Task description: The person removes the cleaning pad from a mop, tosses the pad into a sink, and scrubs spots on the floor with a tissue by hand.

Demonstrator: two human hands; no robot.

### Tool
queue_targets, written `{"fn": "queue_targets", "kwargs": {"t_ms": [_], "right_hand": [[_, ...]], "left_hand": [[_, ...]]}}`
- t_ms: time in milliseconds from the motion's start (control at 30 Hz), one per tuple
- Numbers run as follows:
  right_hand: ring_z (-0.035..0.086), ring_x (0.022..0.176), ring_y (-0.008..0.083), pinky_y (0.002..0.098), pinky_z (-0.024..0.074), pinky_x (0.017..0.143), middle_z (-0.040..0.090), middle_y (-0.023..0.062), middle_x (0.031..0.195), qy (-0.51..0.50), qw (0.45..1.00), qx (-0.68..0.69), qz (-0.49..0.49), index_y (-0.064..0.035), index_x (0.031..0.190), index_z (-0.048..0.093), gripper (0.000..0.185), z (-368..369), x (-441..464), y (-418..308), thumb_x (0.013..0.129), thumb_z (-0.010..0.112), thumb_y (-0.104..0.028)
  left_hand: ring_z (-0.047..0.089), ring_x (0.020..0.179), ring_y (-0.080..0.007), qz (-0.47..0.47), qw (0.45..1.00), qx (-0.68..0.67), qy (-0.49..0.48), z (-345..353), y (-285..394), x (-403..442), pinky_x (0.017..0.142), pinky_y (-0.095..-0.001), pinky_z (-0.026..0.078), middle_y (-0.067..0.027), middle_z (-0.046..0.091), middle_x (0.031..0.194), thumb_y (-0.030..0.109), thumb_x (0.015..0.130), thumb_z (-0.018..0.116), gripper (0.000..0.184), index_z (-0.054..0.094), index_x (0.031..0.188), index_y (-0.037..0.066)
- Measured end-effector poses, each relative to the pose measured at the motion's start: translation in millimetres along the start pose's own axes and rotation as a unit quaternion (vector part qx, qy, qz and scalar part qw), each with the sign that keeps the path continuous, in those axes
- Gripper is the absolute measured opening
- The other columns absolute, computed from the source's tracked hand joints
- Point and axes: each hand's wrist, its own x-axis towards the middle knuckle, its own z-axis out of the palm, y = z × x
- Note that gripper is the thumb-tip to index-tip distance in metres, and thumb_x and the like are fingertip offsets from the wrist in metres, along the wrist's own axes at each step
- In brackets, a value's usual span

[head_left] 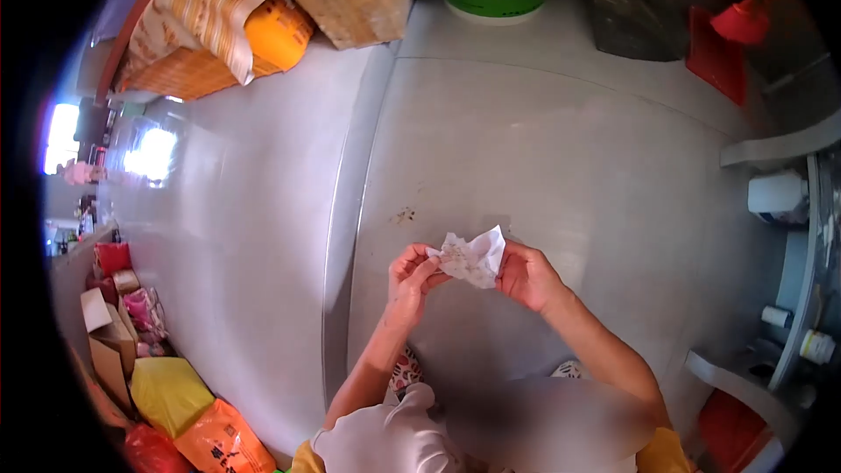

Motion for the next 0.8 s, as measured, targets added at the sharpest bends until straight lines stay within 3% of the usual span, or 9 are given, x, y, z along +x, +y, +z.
{"fn": "queue_targets", "kwargs": {"t_ms": [67, 167, 267, 300, 400, 533, 667, 767, 800], "right_hand": [[0.058, 0.098, 0.0206, 0.0352, 0.0468, 0.085, 0.06, 0.0094, 0.106, -0.004, 0.999, 0.049, -0.016, -0.0051, 0.109, 0.055, 0.029, 7.1, -14.0, -3.1, 0.088, 0.052, -0.025], [0.057, 0.099, 0.0193, 0.0344, 0.047, 0.085, 0.06, 0.0087, 0.107, -0.003, 0.999, 0.018, -0.036, -0.0049, 0.111, 0.056, 0.03, -6.2, -21.1, 4.2, 0.086, 0.055, -0.022], [0.056, 0.1, 0.0167, 0.032, 0.048, 0.083, 0.058, 0.0089, 0.109, 0.082, 0.976, -0.171, -0.108, -0.0049, 0.114, 0.056, 0.034, 1.8, -30.4, 9.0, 0.084, 0.059, -0.018], [0.055, 0.095, 0.0149, 0.0286, 0.0484, 0.079, 0.055, 0.0067, 0.106, 0.111, 0.969, -0.188, -0.118, -0.0019, 0.114, 0.057, 0.033, 5.5, -33.7, 9.3, 0.082, 0.059, -0.009], [0.054, 0.088, 0.0142, 0.0273, 0.0477, 0.074, 0.052, 0.0046, 0.098, 0.152, 0.856, -0.394, -0.297, 0.0003, 0.112, 0.059, 0.03, 16.2, -35.5, 17.1, 0.082, 0.057, -0.003], [0.053, 0.086, 0.0165, 0.0269, 0.0457, 0.071, 0.049, 0.0064, 0.092, 0.112, 0.767, -0.516, -0.365, -0.0041, 0.115, 0.058, 0.033, 37.6, -39.3, 24.9, 0.083, 0.057, -0.002], [0.054, 0.09, 0.0214, 0.0281, 0.0465, 0.071, 0.052, 0.0083, 0.105, 0.036, 0.743, -0.551, -0.377, -0.0074, 0.123, 0.053, 0.043, 39.3, -35.6, 30.6, 0.081, 0.054, 0.003], [0.053, 0.091, 0.0152, 0.0245, 0.0451, 0.072, 0.053, 0.0076, 0.104, 0.006, 0.718, -0.583, -0.38, -0.0046, 0.124, 0.051, 0.045, 51.9, -39.4, 33.8, 0.079, 0.051, 0.005], [0.053, 0.091, 0.0171, 0.0257, 0.0458, 0.072, 0.053, 0.008, 0.106, 0.023, 0.719, -0.577, -0.387, -0.0059, 0.125, 0.049, 0.047, 54.5, -40.5, 33.0, 0.079, 0.051, 0.005]], "left_hand": [[0.062, 0.088, -0.0173, 0.0, 1.0, 0.012, 0.007, 5.3, -1.0, 0.7, 0.079, -0.0349, 0.053, -0.0053, 0.062, 0.092, 0.006, 0.087, 0.05, 0.006, 0.055, 0.09, 0.006], [0.061, 0.088, -0.0165, 0.0, 0.999, 0.031, 0.02, 11.2, -7.1, 0.3, 0.078, -0.0335, 0.053, -0.0047, 0.061, 0.092, 0.006, 0.087, 0.051, 0.005, 0.055, 0.09, 0.006], [0.06, 0.09, -0.0146, 0.014, 0.997, 0.064, 0.037, 16.5, -14.4, 1.1, 0.078, -0.0322, 0.053, -0.0041, 0.061, 0.094, 0.008, 0.087, 0.052, 0.005, 0.055, 0.09, 0.006], [0.06, 0.09, -0.014, 0.024, 0.996, 0.08, 0.035, 21.0, -16.6, 0.4, 0.078, -0.032, 0.053, -0.004, 0.061, 0.095, 0.008, 0.088, 0.052, 0.006, 0.056, 0.092, 0.006], [0.058, 0.092, -0.0128, 0.037, 0.993, 0.11, 0.019, 35.9, -18.0, -0.3, 0.078, -0.0309, 0.052, -0.0038, 0.061, 0.099, 0.012, 0.089, 0.054, 0.013, 0.057, 0.099, 0.004], [0.058, 0.092, -0.0127, 0.045, 0.992, 0.116, -0.022, 44.7, -11.8, -4.4, 0.078, -0.0283, 0.05, -0.0045, 0.061, 0.099, 0.012, 0.089, 0.055, 0.024, 0.056, 0.11, 0.002], [0.059, 0.087, -0.0117, 0.086, 0.986, 0.144, -0.024, 34.3, -15.8, -6.5, 0.076, -0.0254, 0.049, -0.0047, 0.063, 0.096, 0.005, 0.086, 0.058, 0.025, 0.056, 0.11, 0.001], [0.058, 0.082, -0.0093, 0.076, 0.984, 0.158, 0.013, 23.9, -17.5, -7.1, 0.073, -0.0235, 0.048, -0.0038, 0.064, 0.089, 0.002, 0.084, 0.059, 0.02, 0.059, 0.104, 0.0], [0.057, 0.08, -0.0078, 0.075, 0.98, 0.185, 0.021, 18.3, -16.1, -6.3, 0.072, -0.0229, 0.047, -0.0026, 0.063, 0.086, 0.002, 0.084, 0.059, 0.017, 0.06, 0.101, -0.001]]}}
